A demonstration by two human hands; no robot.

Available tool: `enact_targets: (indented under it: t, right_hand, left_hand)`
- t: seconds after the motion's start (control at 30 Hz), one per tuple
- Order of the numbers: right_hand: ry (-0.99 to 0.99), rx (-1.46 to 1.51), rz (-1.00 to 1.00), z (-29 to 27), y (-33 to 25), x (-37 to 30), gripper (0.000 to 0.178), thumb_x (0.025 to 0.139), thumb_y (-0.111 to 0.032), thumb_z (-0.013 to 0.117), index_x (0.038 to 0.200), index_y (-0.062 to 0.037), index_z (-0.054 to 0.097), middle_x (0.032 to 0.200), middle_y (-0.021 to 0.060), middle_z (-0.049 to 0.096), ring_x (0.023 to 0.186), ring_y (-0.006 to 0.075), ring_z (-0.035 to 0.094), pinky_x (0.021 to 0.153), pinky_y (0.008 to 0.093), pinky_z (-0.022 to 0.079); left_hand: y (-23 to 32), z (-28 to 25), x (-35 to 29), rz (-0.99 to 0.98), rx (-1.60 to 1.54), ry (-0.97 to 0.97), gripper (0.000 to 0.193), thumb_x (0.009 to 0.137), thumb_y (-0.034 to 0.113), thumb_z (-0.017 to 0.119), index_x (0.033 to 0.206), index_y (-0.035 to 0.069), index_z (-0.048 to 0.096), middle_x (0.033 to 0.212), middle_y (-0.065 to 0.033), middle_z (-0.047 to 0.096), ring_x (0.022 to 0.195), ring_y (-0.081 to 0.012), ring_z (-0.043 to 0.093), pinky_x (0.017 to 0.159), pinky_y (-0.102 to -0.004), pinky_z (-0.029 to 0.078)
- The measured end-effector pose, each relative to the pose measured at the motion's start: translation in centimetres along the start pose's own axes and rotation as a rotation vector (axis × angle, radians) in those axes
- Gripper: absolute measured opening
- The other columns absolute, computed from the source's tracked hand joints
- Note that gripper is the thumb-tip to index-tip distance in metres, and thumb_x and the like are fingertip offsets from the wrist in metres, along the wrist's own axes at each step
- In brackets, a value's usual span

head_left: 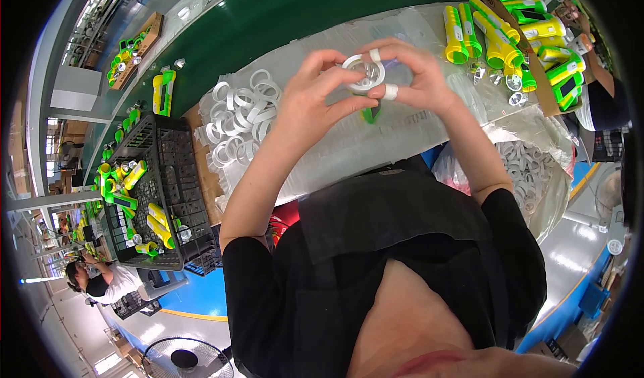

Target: Assembling components of hand-held flashlights on an assembly line.

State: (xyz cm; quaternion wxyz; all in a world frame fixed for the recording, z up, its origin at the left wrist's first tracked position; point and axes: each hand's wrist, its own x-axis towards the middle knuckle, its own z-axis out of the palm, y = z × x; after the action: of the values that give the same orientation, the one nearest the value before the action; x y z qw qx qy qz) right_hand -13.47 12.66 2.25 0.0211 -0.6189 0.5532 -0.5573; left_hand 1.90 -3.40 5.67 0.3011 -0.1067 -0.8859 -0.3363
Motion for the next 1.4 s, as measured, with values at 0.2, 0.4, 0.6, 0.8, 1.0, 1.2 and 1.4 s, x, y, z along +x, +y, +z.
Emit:
enact_targets:
  t: [0.2, 0.4, 0.6, 0.8, 1.0, 1.2, 1.4]
  right_hand:
    - [-0.480, -0.286, 0.060, -4.5, -4.9, 4.9, 0.040, 0.067, -0.005, 0.076, 0.104, -0.0038, 0.059, 0.095, 0.0081, 0.057, 0.087, 0.0253, 0.059, 0.076, 0.0342, 0.049]
    - [-0.817, -0.416, 0.169, -4.5, -6.2, 7.6, 0.022, 0.068, -0.001, 0.068, 0.086, -0.0012, 0.056, 0.085, 0.0088, 0.051, 0.075, 0.0259, 0.056, 0.066, 0.0345, 0.045]
    - [-0.633, -0.670, 0.403, -2.8, -6.0, 6.5, 0.032, 0.071, -0.027, 0.073, 0.080, -0.0008, 0.058, 0.070, 0.0116, 0.058, 0.065, 0.0288, 0.059, 0.059, 0.0378, 0.047]
    - [-0.303, -0.743, 0.207, -3.3, -5.9, 5.5, 0.041, 0.077, -0.040, 0.068, 0.084, -0.0005, 0.062, 0.086, 0.0146, 0.065, 0.076, 0.0310, 0.064, 0.066, 0.0390, 0.050]
    - [-0.528, -0.862, 0.432, -2.8, -6.3, 6.3, 0.044, 0.076, -0.042, 0.070, 0.087, -0.0004, 0.060, 0.082, 0.0146, 0.061, 0.076, 0.0307, 0.061, 0.066, 0.0404, 0.048]
    - [-0.593, -0.614, 0.191, -3.7, -5.0, 5.6, 0.047, 0.074, -0.043, 0.072, 0.082, 0.0007, 0.057, 0.077, 0.0164, 0.061, 0.070, 0.0313, 0.060, 0.061, 0.0394, 0.047]
    - [-0.373, -0.703, 0.523, -3.1, -4.4, 5.3, 0.057, 0.075, -0.051, 0.071, 0.092, 0.0022, 0.063, 0.084, 0.0161, 0.063, 0.077, 0.0290, 0.063, 0.068, 0.0368, 0.050]
  left_hand:
    - [0.3, 2.3, 0.4, -0.052, -0.021, -0.041, 0.039, 0.069, 0.018, 0.084, 0.099, 0.009, 0.059, 0.104, -0.0073, 0.065, 0.091, -0.0259, 0.064, 0.071, -0.0347, 0.051]
    - [0.4, 3.2, 0.5, -0.094, -0.084, 0.002, 0.037, 0.070, 0.016, 0.083, 0.097, 0.009, 0.058, 0.098, -0.0036, 0.069, 0.087, -0.0216, 0.065, 0.070, -0.0313, 0.050]
    - [0.0, 3.8, 0.7, -0.066, -0.071, 0.049, 0.037, 0.069, 0.014, 0.083, 0.095, 0.009, 0.058, 0.096, -0.0039, 0.069, 0.085, -0.0227, 0.065, 0.069, -0.0343, 0.050]
    - [-0.8, 4.2, 1.2, -0.013, -0.116, 0.100, 0.037, 0.068, 0.015, 0.082, 0.094, 0.010, 0.058, 0.093, -0.0036, 0.068, 0.081, -0.0254, 0.064, 0.067, -0.0366, 0.051]
    - [-0.9, 4.3, 1.3, -0.096, -0.035, 0.046, 0.037, 0.069, 0.014, 0.084, 0.094, 0.007, 0.059, 0.093, -0.0040, 0.069, 0.079, -0.0190, 0.063, 0.067, -0.0299, 0.050]
    - [-0.7, 4.4, 1.2, 0.061, -0.028, 0.101, 0.037, 0.068, 0.012, 0.084, 0.094, 0.005, 0.059, 0.086, -0.0043, 0.067, 0.078, -0.0173, 0.064, 0.067, -0.0287, 0.050]
    - [-1.8, 4.0, 1.5, -0.056, -0.107, 0.039, 0.034, 0.069, 0.011, 0.083, 0.093, 0.005, 0.059, 0.084, -0.0046, 0.066, 0.080, -0.0185, 0.065, 0.071, -0.0299, 0.051]
